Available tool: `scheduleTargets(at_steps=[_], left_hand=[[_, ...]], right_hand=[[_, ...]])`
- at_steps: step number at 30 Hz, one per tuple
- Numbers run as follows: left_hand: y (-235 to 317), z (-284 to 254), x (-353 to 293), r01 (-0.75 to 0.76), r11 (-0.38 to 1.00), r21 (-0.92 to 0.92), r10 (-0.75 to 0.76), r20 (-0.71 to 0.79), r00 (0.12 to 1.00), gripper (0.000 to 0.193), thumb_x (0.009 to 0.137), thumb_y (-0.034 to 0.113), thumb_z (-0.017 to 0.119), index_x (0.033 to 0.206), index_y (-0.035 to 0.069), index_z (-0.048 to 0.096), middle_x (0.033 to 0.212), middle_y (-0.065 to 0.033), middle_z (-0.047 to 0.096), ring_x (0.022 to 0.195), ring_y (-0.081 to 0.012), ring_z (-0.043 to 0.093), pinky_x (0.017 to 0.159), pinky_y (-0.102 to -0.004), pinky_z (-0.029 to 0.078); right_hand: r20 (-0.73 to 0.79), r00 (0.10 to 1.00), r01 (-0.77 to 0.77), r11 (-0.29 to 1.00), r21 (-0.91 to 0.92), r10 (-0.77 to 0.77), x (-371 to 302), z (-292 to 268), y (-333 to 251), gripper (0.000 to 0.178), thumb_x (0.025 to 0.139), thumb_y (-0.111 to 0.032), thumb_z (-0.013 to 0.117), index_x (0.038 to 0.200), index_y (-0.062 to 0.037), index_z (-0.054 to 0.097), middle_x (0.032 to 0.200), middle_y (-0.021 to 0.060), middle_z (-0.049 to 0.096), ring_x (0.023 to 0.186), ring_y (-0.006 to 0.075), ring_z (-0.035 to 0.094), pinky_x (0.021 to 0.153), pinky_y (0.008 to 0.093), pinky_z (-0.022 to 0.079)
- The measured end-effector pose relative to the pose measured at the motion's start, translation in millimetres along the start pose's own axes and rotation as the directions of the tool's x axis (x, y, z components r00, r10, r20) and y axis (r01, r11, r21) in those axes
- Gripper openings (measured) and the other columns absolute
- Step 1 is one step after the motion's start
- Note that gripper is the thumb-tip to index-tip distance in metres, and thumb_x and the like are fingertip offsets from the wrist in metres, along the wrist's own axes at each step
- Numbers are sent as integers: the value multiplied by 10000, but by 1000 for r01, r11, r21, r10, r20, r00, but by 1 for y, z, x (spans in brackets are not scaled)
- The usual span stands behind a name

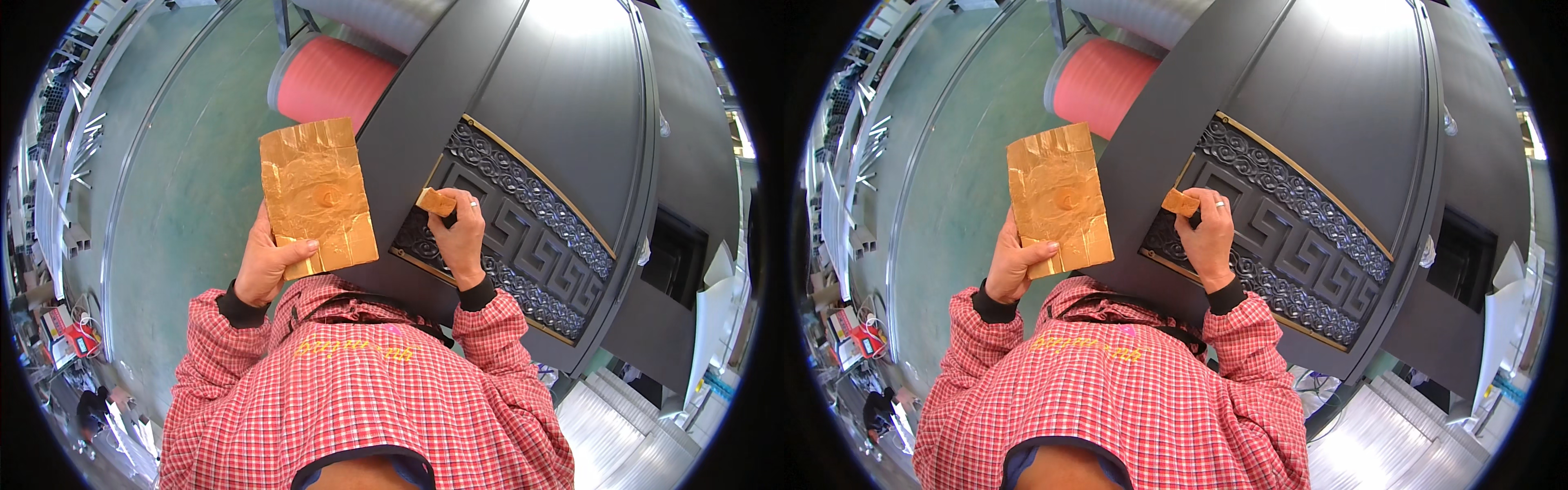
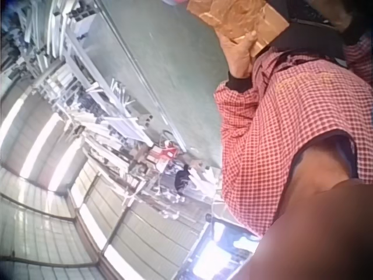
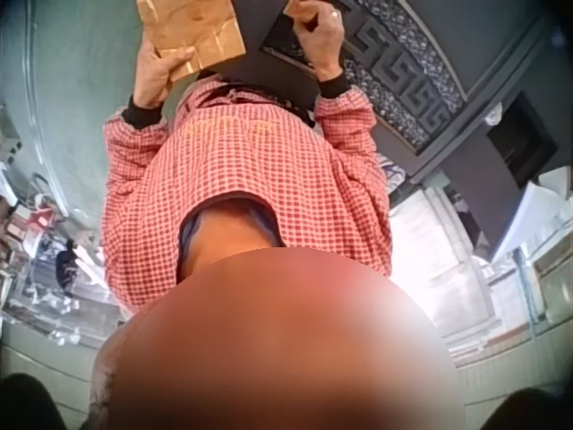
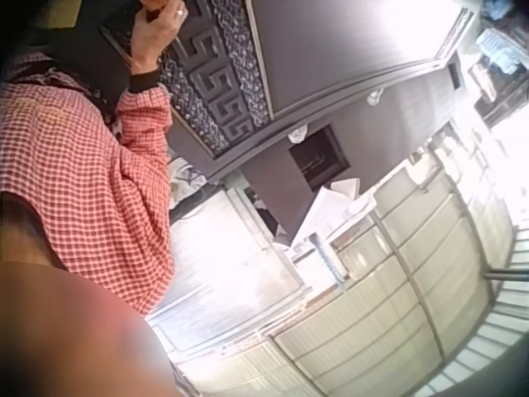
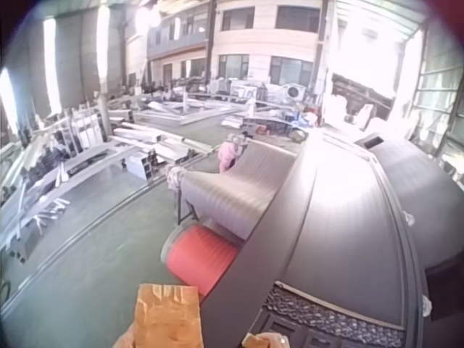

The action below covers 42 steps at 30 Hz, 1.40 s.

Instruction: The person holds a sheet of gold leaf in the left hand and uses a small sponge in the right hand to rub gold leaf onto a decorative pattern on a dark gray panel. The person repeatedly rubs the sponge along the pattern, occasionally lifting the sponge to check the sheet.

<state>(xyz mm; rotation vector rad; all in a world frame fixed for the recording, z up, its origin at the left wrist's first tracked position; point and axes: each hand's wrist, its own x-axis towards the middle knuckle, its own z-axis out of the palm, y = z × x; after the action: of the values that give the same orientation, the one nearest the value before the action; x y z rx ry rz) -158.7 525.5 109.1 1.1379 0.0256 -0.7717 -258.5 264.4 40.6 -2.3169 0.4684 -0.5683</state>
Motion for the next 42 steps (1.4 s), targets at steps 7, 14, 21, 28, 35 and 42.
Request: scheduleTargets(at_steps=[7, 14, 21, 28, 35, 42], left_hand=[[-1, 1, 0, 4, 999, -40, -5, -5, 1000, 796, 757, -117, 657, 1436, 57, 279, 1325, -121, 516, 1196, -231, 550, 1010, -390, 471], [0, 2, 0, -9, 999, -36, 9, -5, 1000, 803, 755, -118, 660, 1439, 58, 277, 1327, -120, 516, 1190, -233, 556, 1003, -389, 476], [0, 1, 0, -5, 999, -39, 4, -6, 1000, 803, 754, -124, 656, 1439, 63, 281, 1325, -119, 518, 1193, -232, 553, 1004, -387, 475], [0, 0, -1, -5, 1000, -27, 4, -23, 1000, 798, 755, -128, 651, 1438, 62, 285, 1325, -118, 518, 1189, -232, 556, 1003, -385, 475], [0, -1, -1, -8, 1000, -24, 7, -16, 1000, 789, 756, -122, 658, 1430, 62, 292, 1324, -115, 516, 1192, -234, 554, 1002, -391, 475], [-2, -1, -1, -15, 1000, -3, 15, -17, 1000, 792, 754, -119, 655, 1431, 61, 285, 1322, -119, 516, 1191, -234, 554, 1002, -390, 475]], right_hand=[[-11, 1000, -12, 1000, 5, 13, 3, -6, 3, 350, 651, 45, 714, 959, -73, 597, 922, 88, 612, 883, 299, 573, 766, 373, 480], [-39, 999, 20, 999, -45, -22, 7, -4, 3, 347, 646, 44, 718, 950, -71, 597, 918, 86, 614, 879, 299, 573, 764, 375, 480], [18, 999, 49, 999, -14, -48, 5, -3, -4, 350, 638, 48, 710, 950, -71, 603, 914, 81, 617, 874, 299, 576, 764, 381, 480], [8, 999, 39, 999, -25, -39, 7, -8, -1, 352, 641, 42, 720, 953, -69, 602, 921, 82, 618, 872, 299, 578, 770, 379, 481], [-11, 1000, 17, 1000, 0, -17, 8, -4, 4, 341, 655, 34, 718, 959, -69, 603, 906, 92, 614, 869, 302, 581, 760, 379, 482], [-8, 1000, 11, 1000, -1, -11, 8, -5, 3, 330, 659, 28, 720, 954, -70, 610, 913, 90, 618, 869, 295, 581, 760, 364, 482]])
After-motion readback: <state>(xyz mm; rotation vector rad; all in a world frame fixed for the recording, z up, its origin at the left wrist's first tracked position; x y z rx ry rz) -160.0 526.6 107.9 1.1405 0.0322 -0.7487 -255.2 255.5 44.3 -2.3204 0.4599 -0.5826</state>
